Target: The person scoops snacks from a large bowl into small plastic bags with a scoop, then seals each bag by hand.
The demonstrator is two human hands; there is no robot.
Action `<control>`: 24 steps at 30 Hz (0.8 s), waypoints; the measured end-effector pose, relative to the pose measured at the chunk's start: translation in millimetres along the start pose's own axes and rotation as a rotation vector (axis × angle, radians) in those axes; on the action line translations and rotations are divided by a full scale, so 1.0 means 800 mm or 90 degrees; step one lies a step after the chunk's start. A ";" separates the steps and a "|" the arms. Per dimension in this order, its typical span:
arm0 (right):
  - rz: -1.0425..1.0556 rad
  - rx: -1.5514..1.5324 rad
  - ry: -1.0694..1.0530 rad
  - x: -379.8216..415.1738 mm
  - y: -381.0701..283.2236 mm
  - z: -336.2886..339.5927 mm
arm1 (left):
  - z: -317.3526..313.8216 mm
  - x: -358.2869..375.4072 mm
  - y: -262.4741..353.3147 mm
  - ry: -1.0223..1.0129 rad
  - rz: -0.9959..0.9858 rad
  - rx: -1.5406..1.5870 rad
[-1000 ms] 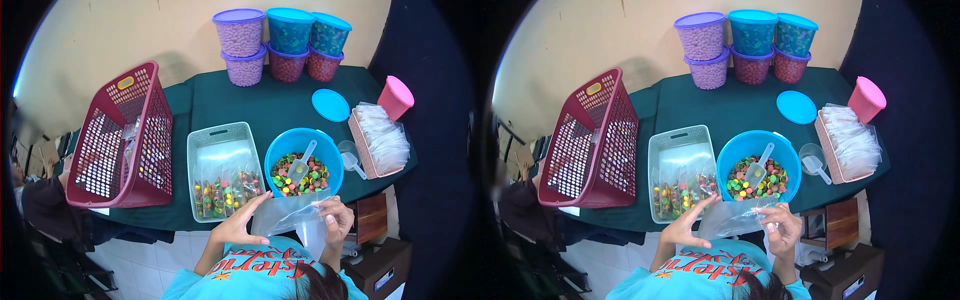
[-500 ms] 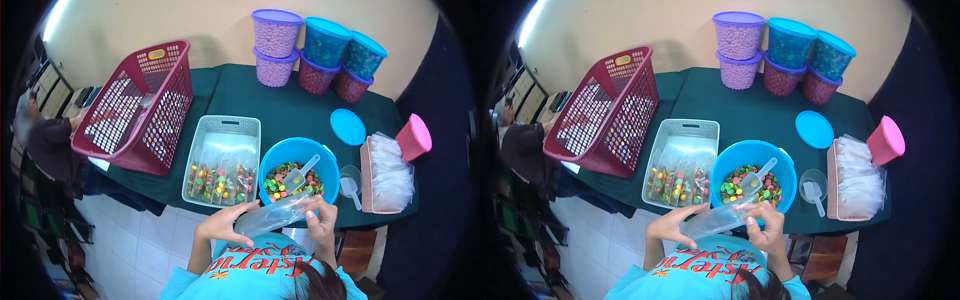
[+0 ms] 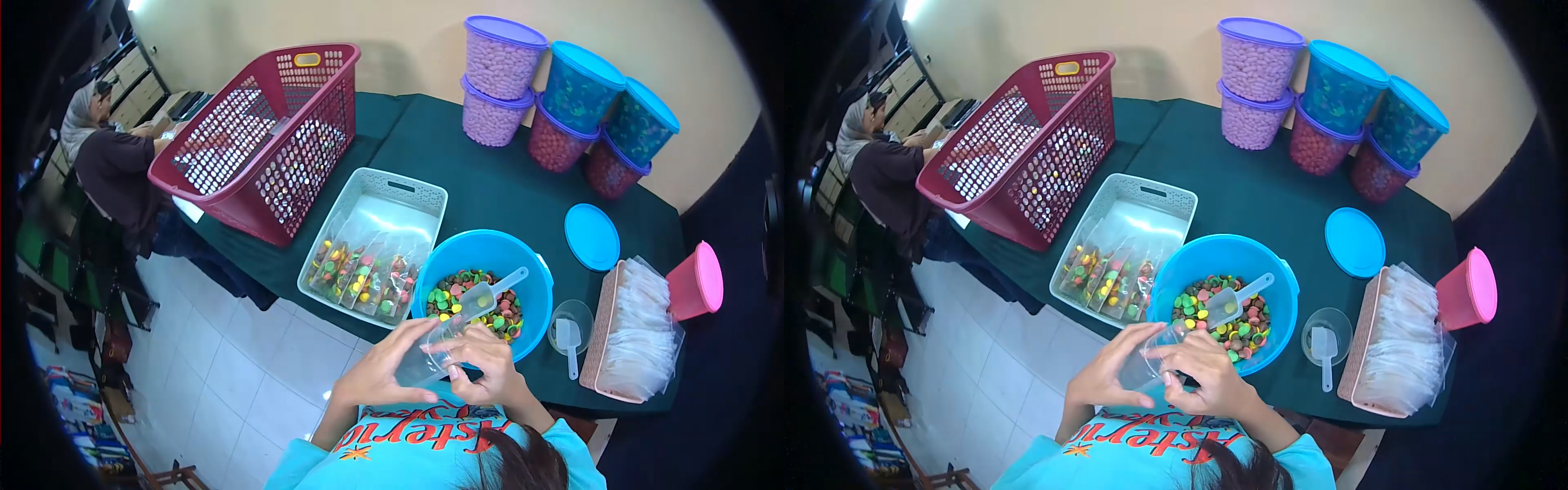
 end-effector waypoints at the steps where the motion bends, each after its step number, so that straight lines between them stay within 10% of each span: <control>1: 0.003 -0.005 -0.013 -0.001 0.000 -0.001 | -0.005 -0.001 -0.003 0.011 0.022 -0.001; 8: 0.006 -0.034 -0.114 -0.008 0.006 -0.004 | -0.019 0.006 -0.021 0.046 0.109 0.064; 13: -0.013 0.018 0.135 -0.024 0.034 0.096 | -0.008 0.010 -0.046 0.087 0.107 0.143; 19: -0.302 0.600 -0.262 0.017 0.174 0.078 | 0.002 -0.006 -0.057 0.055 0.097 0.219; 24: -0.485 0.645 -0.442 0.057 0.214 0.069 | 0.022 -0.021 -0.069 0.021 0.026 0.247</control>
Point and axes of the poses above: each hand's wrist, its own x-axis away from the middle knuckle, its own z-axis out of the back of the hand, y = z × x, the point moved 9 cm from there along -x, towards the middle knuckle, and after that the axes turned 12 degrees about -x, right-handed, at the moved point
